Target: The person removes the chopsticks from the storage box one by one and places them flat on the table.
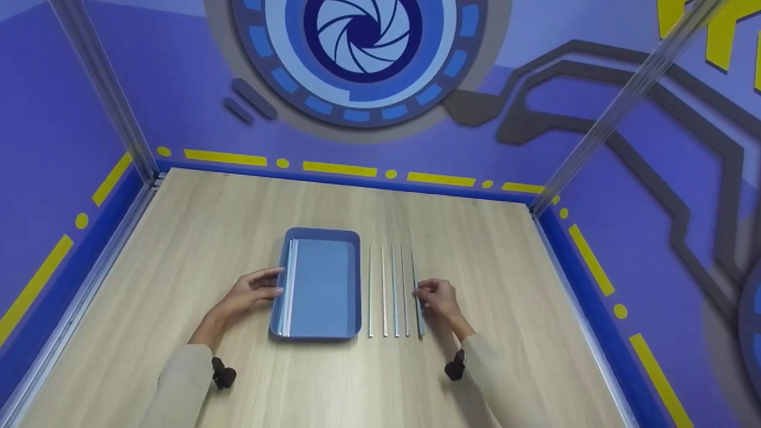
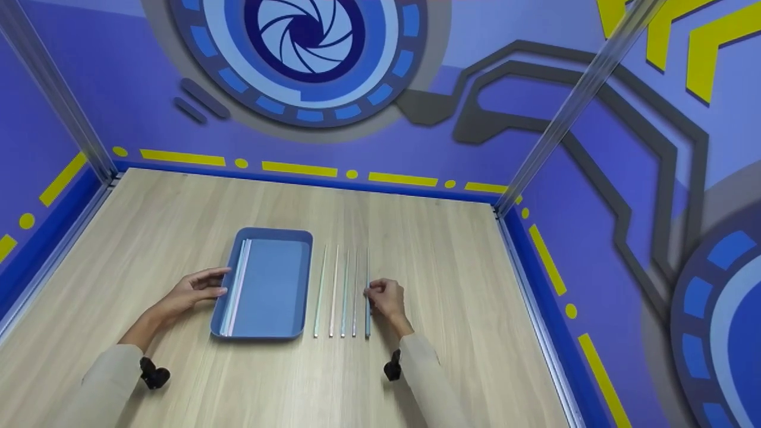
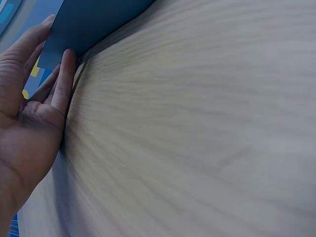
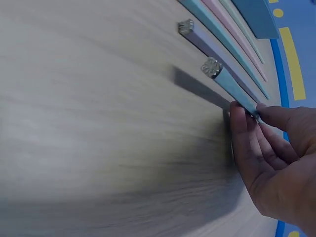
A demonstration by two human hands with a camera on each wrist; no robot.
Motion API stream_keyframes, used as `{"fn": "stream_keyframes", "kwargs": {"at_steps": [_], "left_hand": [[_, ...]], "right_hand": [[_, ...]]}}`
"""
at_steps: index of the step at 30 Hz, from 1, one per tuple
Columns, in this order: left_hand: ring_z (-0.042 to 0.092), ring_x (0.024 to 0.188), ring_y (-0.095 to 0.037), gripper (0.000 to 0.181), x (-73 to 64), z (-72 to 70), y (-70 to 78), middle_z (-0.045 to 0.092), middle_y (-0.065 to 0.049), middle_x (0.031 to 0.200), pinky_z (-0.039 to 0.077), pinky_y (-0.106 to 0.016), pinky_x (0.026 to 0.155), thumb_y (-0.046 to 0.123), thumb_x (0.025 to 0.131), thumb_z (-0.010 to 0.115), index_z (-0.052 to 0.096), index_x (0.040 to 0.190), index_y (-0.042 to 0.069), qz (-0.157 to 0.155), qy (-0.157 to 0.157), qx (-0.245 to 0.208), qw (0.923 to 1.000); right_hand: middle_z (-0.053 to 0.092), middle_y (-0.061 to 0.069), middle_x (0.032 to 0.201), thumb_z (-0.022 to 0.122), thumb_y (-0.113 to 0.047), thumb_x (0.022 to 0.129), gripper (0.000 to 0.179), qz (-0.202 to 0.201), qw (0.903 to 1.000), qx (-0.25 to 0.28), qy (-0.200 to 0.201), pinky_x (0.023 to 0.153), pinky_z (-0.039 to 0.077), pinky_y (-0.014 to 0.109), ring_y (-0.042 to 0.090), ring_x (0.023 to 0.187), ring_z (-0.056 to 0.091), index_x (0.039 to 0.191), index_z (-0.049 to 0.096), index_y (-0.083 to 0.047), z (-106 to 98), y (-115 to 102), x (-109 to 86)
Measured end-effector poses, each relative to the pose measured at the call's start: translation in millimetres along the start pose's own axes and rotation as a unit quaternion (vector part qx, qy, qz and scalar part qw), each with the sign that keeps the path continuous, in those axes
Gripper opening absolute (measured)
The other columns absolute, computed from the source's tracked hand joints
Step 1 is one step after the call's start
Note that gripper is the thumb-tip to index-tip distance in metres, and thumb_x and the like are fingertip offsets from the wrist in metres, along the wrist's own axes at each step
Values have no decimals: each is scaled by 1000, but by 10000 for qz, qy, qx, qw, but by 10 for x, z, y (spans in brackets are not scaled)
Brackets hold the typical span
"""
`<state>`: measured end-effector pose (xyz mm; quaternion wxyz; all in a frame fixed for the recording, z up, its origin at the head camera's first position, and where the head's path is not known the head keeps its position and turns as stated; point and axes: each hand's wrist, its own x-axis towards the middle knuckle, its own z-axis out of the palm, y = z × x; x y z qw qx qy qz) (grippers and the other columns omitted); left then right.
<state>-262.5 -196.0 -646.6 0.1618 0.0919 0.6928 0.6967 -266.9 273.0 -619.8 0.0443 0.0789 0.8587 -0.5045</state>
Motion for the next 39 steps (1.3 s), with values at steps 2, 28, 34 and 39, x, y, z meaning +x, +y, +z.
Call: {"fn": "stream_keyframes", "kwargs": {"at_steps": [2,28,34,39], "left_hand": [[61,112,-8,64,5,0,-1,53,-29,139,57,-22,95,9,95,72,44,151,-4,25,-11,16,10000],[61,111,-9,65,-4,0,-4,51,-31,139,58,-24,96,9,94,73,44,151,-2,-16,-53,-197,9998],[61,112,-9,64,-6,-9,-8,54,-29,138,58,-22,95,9,95,73,45,150,-3,47,-4,-39,10000],[62,109,-8,63,1,9,-21,52,-32,138,57,-20,93,7,95,72,44,150,-5,100,-28,-26,9999]], "right_hand": [[73,13,88,73,-4,91,20,-163,9997,-173,72,54,55,20,13,69,64,108,72,7,17,-13,-7],[75,16,87,70,-8,95,18,-213,9983,-545,73,57,55,22,18,71,70,105,73,7,42,-133,6],[71,18,86,67,-5,96,17,-315,9991,-255,-145,64,63,39,26,71,69,108,72,7,66,-377,27],[72,15,87,67,-4,96,16,-614,9973,-204,-340,69,64,40,23,74,70,107,73,5,197,-638,36]]}}
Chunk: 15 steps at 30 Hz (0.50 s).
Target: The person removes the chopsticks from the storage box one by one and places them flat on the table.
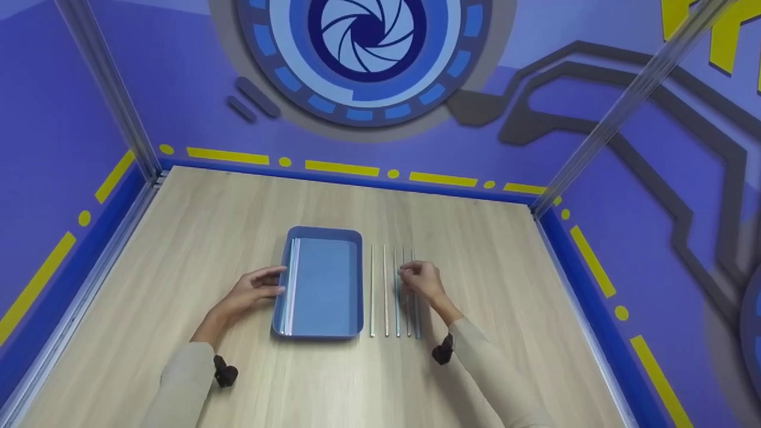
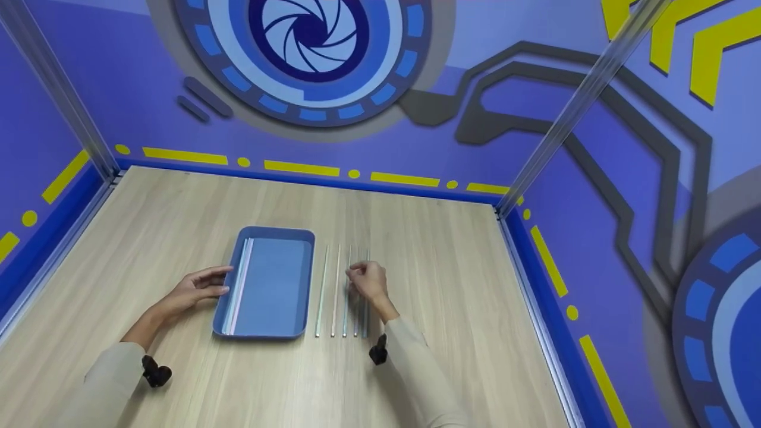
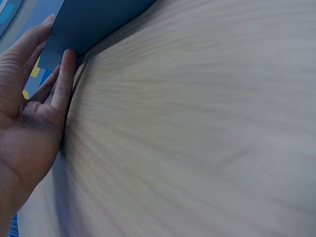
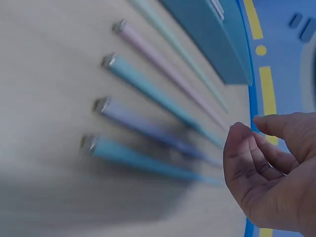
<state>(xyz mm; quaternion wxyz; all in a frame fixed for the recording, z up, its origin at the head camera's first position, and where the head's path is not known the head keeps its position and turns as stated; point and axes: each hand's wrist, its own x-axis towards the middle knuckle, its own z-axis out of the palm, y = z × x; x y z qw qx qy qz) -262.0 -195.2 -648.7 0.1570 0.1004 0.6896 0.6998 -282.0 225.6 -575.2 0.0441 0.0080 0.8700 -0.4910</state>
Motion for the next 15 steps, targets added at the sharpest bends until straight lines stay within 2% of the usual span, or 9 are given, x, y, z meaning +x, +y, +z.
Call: {"fn": "stream_keyframes", "kwargs": {"at_steps": [3,7,10,13,15], "left_hand": [[63,107,-7,63,-8,7,0,51,-34,138,57,-20,93,6,95,71,43,151,-6,-18,-35,-63,10000],[63,107,-7,64,-17,-3,5,53,-30,136,57,-20,93,6,95,71,43,151,-5,-63,-22,-94,9999],[62,109,-7,64,-11,-7,10,54,-27,137,57,-21,92,7,95,71,43,151,-5,-100,-4,-91,9999],[62,108,-8,64,-2,0,20,55,-25,136,58,-22,91,7,95,71,43,151,-5,-98,18,-109,9999],[63,108,-8,64,2,5,29,55,-26,136,58,-22,92,6,95,71,42,151,-6,-80,18,-147,9999]], "right_hand": [[74,19,92,66,-4,96,17,-43,9997,170,-189,71,65,40,26,77,72,108,72,6,149,-161,40],[73,26,92,64,-1,96,17,-263,9973,432,-528,67,65,38,33,76,73,108,71,10,426,-361,123],[73,26,90,64,0,95,17,-497,9948,436,-771,66,65,38,29,71,72,106,71,11,657,-503,195],[75,24,90,66,-3,95,18,-488,9931,297,-1023,68,65,38,25,71,72,106,73,9,881,-639,261],[76,25,93,66,-2,94,19,-317,9906,368,-1282,72,66,41,30,76,75,107,73,10,1026,-712,300]]}}
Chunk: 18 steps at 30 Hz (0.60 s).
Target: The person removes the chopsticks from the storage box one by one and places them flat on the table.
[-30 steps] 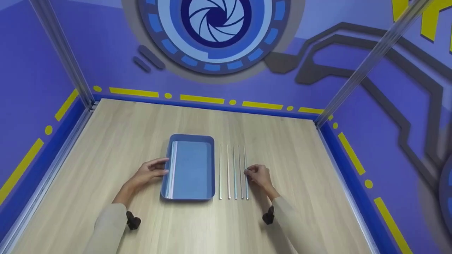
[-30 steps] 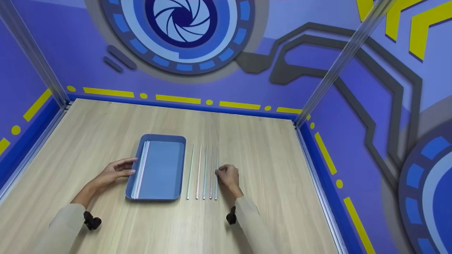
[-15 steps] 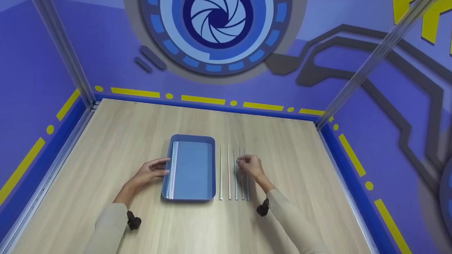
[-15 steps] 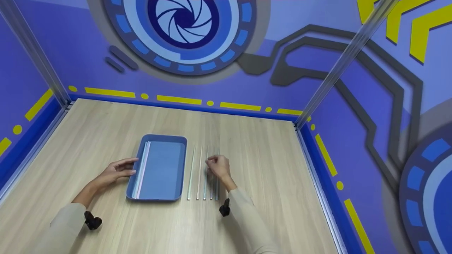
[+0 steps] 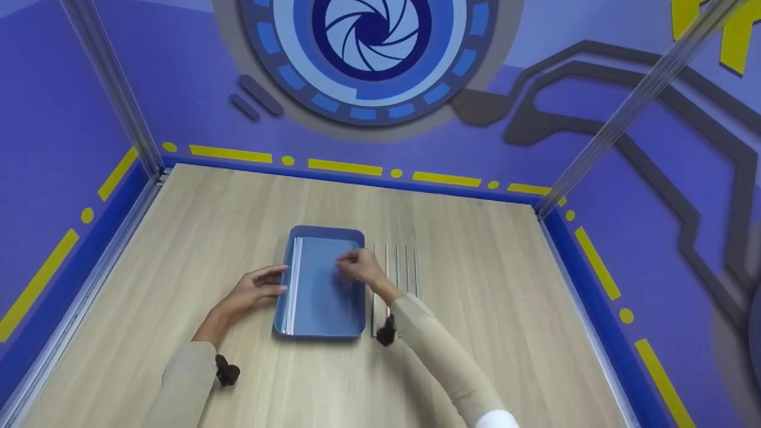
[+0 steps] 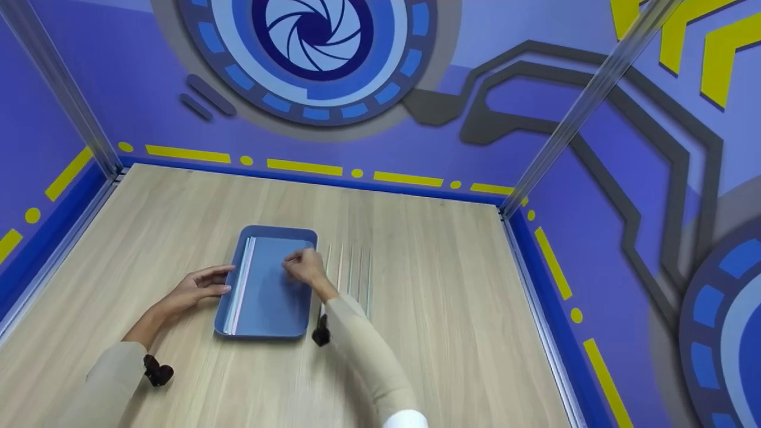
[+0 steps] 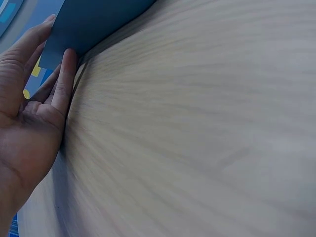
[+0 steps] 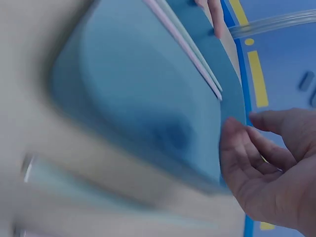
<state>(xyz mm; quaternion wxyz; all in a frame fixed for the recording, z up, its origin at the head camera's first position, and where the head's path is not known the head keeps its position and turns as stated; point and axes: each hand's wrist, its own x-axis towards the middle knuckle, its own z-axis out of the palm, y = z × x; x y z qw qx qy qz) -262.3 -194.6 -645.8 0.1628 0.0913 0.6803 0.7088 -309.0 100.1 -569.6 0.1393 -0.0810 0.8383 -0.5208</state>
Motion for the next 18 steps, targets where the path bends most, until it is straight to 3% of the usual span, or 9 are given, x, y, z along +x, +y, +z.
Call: {"fn": "stream_keyframes", "kwargs": {"at_steps": [4,7,10,13,18], "left_hand": [[64,109,-8,65,5,5,20,55,-26,136,58,-23,94,7,94,72,43,151,-5,-18,18,-96,10000],[64,110,-9,64,9,9,23,56,-23,136,58,-23,94,8,94,73,45,151,-3,-97,52,-171,9998],[63,111,-10,64,10,7,19,57,-22,135,58,-24,94,9,94,73,45,151,-2,-108,22,-143,9998],[63,111,-9,63,6,0,14,56,-24,135,58,-23,94,9,95,72,44,151,-3,-62,-19,-61,10000],[63,110,-8,63,-4,-22,-7,51,-32,140,56,-20,94,9,96,71,43,151,-4,16,-52,63,10000]], "right_hand": [[74,31,104,65,2,94,21,556,9962,469,-488,82,65,44,42,94,75,111,70,14,285,-86,116],[74,29,104,68,3,92,20,861,9930,605,-540,83,64,42,41,96,75,110,70,13,496,-103,157],[77,19,93,75,-3,90,17,951,9950,203,-248,73,65,33,27,81,76,104,74,7,678,-115,171],[73,7,81,81,-11,87,17,988,9944,-359,127,60,59,23,13,67,67,98,76,1,808,-141,176],[70,2,83,86,-18,83,26,1117,9878,-1021,363,57,51,21,10,66,60,102,75,-5,924,-163,189]]}}
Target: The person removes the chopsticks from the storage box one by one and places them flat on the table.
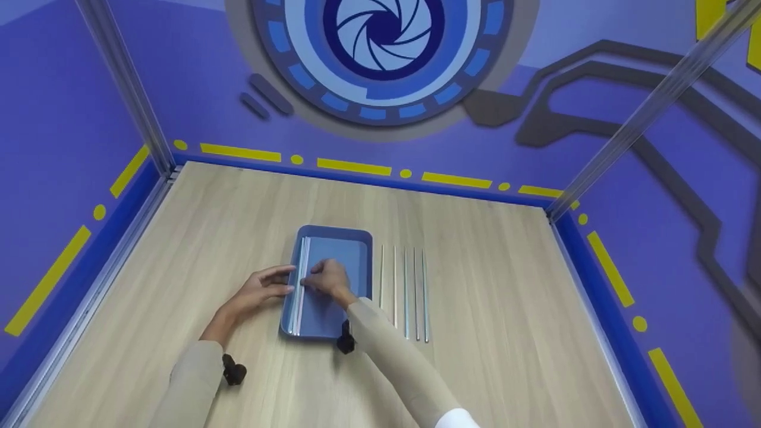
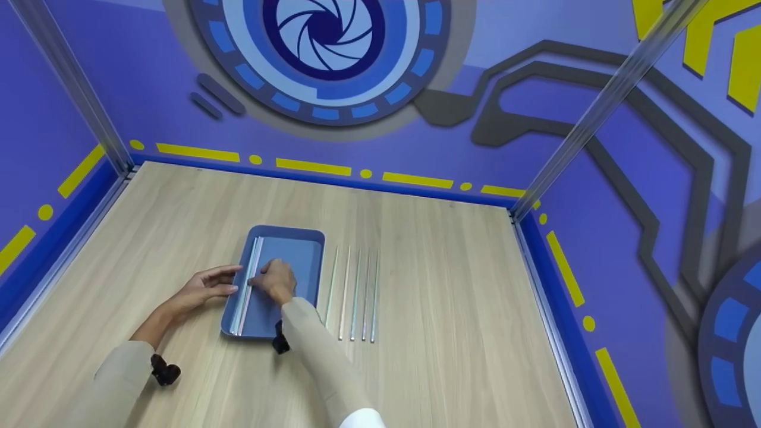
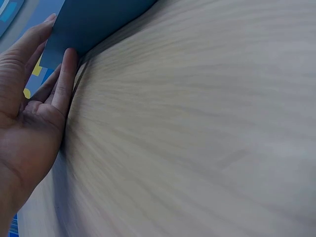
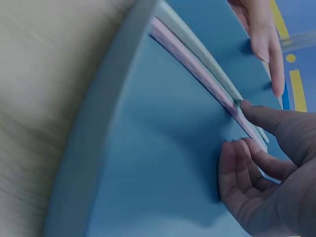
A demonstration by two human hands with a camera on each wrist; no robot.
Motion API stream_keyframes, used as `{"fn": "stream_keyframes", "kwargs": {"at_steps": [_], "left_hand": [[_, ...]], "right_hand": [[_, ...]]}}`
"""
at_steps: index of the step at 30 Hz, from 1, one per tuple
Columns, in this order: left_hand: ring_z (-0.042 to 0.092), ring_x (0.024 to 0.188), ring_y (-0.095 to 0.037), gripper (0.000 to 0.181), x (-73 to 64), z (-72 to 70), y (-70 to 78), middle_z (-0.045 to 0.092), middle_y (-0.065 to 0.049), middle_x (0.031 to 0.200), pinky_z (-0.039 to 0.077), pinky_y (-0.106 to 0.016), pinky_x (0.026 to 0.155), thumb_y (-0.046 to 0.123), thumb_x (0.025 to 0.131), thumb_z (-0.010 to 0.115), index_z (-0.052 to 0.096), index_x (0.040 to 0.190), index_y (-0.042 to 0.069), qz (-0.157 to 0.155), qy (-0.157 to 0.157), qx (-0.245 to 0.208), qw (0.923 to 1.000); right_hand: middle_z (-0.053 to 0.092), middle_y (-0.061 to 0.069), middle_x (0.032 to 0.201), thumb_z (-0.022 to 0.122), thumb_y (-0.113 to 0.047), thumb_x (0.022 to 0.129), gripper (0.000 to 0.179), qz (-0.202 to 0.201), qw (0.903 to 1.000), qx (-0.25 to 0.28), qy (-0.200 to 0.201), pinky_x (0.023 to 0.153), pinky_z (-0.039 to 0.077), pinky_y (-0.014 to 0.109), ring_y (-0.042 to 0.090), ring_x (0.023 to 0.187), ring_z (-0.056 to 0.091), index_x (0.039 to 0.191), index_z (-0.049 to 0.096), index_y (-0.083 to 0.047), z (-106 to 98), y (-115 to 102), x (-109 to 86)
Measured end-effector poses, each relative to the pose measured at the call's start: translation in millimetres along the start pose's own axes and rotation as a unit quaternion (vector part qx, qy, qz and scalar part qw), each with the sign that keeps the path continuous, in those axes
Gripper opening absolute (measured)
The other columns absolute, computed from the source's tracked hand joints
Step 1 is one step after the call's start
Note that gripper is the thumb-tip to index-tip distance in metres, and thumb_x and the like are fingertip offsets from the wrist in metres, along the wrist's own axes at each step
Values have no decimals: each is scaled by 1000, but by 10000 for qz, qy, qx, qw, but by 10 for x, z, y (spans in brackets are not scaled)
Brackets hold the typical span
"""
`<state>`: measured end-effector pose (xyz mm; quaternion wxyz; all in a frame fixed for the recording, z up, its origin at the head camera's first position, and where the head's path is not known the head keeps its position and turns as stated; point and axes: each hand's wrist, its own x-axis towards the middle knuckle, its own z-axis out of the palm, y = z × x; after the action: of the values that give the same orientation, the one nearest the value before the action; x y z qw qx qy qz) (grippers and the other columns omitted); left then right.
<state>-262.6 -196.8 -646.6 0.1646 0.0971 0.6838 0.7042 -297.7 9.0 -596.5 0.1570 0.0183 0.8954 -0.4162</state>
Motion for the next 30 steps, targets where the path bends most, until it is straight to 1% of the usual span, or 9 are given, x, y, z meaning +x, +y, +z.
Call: {"fn": "stream_keyframes", "kwargs": {"at_steps": [4,11,14,16,20,24,27,28,30], "left_hand": [[65,109,-8,62,7,25,-10,50,-33,142,57,-21,93,8,96,70,43,151,-4,27,-1,14,10000],[64,109,-9,62,8,35,-12,56,-26,134,59,-24,93,8,95,71,45,151,-3,-94,41,-147,9998],[63,110,-10,63,9,28,-7,57,-27,134,58,-22,93,8,95,72,46,150,-3,-49,111,-38,9999],[62,111,-11,62,8,21,-1,56,-28,135,57,-20,93,9,95,73,46,150,-3,-21,127,36,9999],[62,110,-10,62,8,16,9,55,-30,136,56,-19,93,9,94,73,47,149,-2,6,145,147,9998],[63,108,-8,62,15,18,5,53,-33,137,56,-19,93,9,95,72,46,150,-4,94,91,172,9998],[62,110,-8,62,14,23,-5,51,-34,138,56,-20,94,8,95,72,45,150,-5,95,73,122,9999],[62,111,-9,62,12,22,-9,51,-34,139,56,-20,94,9,96,71,45,150,-5,86,80,135,9998],[62,119,-18,60,3,22,-10,52,-33,142,56,-20,96,11,96,71,47,149,-3,18,121,219,9997]], "right_hand": [[70,2,88,86,-18,83,27,-35,9998,-185,4,61,52,22,11,70,61,104,74,-6,-3,40,1],[68,3,71,84,-10,82,17,-490,9978,-434,-47,49,45,19,9,57,56,94,76,-2,-125,112,-13],[65,-1,70,82,-10,82,12,-381,9967,-708,-93,47,43,19,8,56,55,91,75,-5,-194,138,-20],[65,-3,70,82,-11,83,10,-319,9948,-964,-118,47,43,18,7,56,56,90,76,-7,-240,157,-22],[69,-1,72,81,-12,86,7,-347,9921,-1184,-228,46,47,18,7,55,57,90,77,-8,-326,211,-21],[72,3,79,78,-10,88,7,-581,9912,-1161,-247,47,50,18,7,57,58,93,76,-5,-409,266,-27],[75,10,87,76,-9,89,11,-917,9902,-1019,-251,49,54,20,10,62,62,95,72,-1,-467,302,-31],[75,12,90,76,-9,89,13,-1015,9900,-930,-304,49,54,20,11,63,63,96,71,0,-484,312,-33],[76,17,92,75,-8,90,14,-1171,9895,-719,-447,50,57,23,13,63,65,98,70,3,-518,324,-37]]}}
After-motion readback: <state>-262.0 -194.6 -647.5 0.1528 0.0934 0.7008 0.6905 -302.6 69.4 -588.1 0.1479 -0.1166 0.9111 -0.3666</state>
